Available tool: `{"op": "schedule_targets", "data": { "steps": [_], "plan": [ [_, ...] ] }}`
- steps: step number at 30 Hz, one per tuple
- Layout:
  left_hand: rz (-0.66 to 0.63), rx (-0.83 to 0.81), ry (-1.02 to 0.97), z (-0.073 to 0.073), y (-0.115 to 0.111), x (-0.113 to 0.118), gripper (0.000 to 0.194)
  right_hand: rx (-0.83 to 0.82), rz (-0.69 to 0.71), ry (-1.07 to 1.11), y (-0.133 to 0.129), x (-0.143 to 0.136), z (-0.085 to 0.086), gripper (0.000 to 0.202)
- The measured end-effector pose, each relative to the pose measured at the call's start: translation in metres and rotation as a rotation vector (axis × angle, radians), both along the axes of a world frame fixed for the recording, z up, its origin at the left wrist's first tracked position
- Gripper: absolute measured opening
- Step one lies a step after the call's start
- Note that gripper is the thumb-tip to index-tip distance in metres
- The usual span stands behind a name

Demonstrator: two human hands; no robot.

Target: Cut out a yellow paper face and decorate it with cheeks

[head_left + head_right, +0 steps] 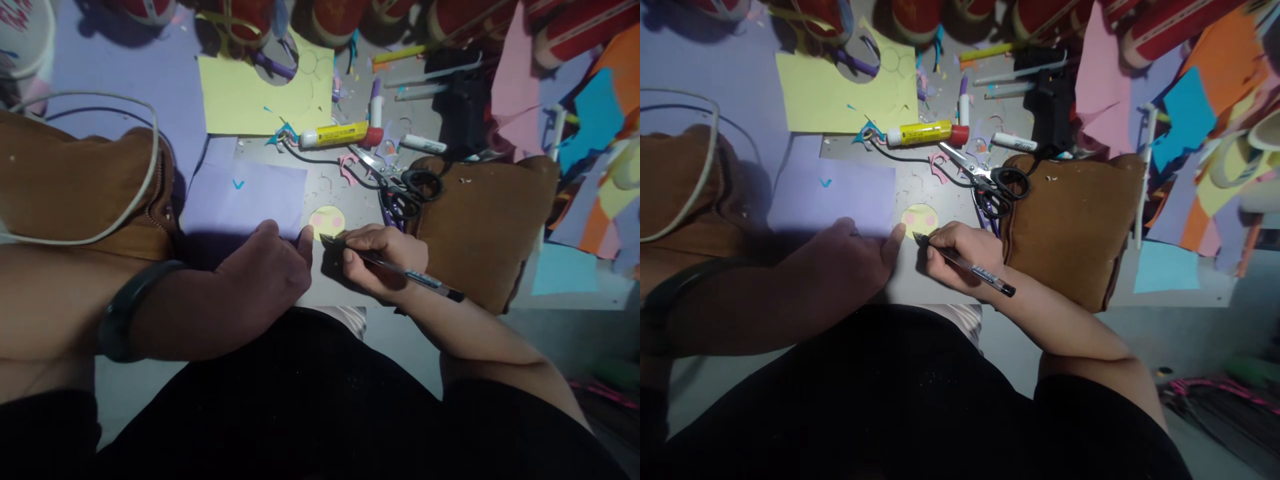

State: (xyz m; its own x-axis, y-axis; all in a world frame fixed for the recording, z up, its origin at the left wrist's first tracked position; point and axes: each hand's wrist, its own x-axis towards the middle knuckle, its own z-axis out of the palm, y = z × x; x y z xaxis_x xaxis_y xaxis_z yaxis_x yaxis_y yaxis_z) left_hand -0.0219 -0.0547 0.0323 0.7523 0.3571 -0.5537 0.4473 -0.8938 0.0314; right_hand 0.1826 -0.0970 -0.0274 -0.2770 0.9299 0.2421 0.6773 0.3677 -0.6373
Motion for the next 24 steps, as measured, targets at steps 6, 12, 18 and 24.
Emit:
{"op": "schedule_targets", "data": {
  "steps": [6, 12, 18, 24],
  "plan": [
    [0.002, 0.021, -0.011, -0.002, -0.001, -0.001, 0.060, 0.010, -0.005, 0.000, -0.001, -0.001, -0.001, 0.011],
    [-0.021, 0.016, -0.001, 0.001, 0.000, 0.000, 0.058, 0.035, 0.007, 0.008, 0.001, -0.002, 0.000, 0.010],
    [0.035, 0.008, -0.019, -0.001, -0.001, -0.001, 0.060, -0.037, -0.025, 0.130, -0.004, 0.004, -0.001, 0.012],
    [0.043, -0.007, 0.004, -0.002, -0.002, 0.000, 0.063, 0.105, -0.110, 0.381, 0.002, 0.018, -0.021, 0.019]
  ]
}}
